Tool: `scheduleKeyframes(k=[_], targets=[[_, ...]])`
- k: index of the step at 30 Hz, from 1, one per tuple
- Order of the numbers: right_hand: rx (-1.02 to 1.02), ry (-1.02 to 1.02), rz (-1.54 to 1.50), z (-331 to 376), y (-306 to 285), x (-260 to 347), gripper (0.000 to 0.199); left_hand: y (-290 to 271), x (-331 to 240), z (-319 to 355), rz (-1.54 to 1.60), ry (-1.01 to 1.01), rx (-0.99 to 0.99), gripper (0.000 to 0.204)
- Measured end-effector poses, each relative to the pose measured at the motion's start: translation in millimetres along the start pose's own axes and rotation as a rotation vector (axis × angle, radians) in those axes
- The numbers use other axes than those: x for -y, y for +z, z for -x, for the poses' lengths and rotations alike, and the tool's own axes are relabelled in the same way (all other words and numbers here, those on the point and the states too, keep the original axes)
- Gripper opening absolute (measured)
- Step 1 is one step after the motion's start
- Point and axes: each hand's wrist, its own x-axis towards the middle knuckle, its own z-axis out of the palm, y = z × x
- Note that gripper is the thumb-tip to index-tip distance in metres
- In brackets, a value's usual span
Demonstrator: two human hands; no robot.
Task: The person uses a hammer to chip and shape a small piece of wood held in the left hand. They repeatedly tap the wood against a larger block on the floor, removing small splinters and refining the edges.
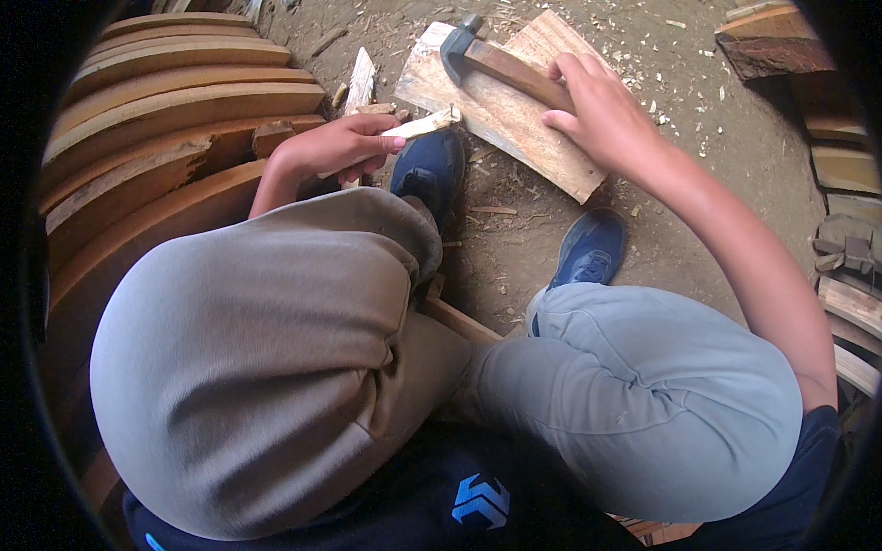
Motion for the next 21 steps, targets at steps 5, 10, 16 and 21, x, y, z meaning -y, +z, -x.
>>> scheduleKeyframes(k=[5, 10, 16, 21], targets=[[0.031, -0.003, -0.032, -3, -5, -3, 0.036, 1, 4, -4, 0.100, 0.006, 0.081, 0.031], [0.057, 0.139, -0.223, -9, -15, -5, 0.036, -2, 11, -3, 0.175, -0.019, 0.105, 0.032], [-0.094, 0.198, -0.354, 7, -11, -8, 0.043, -6, 24, -1, 0.175, -0.028, 0.108, 0.038], [-0.091, 0.190, -0.437, 5, -28, -1, 0.047, -5, 57, -3, 0.087, -0.073, 0.039, 0.044]])
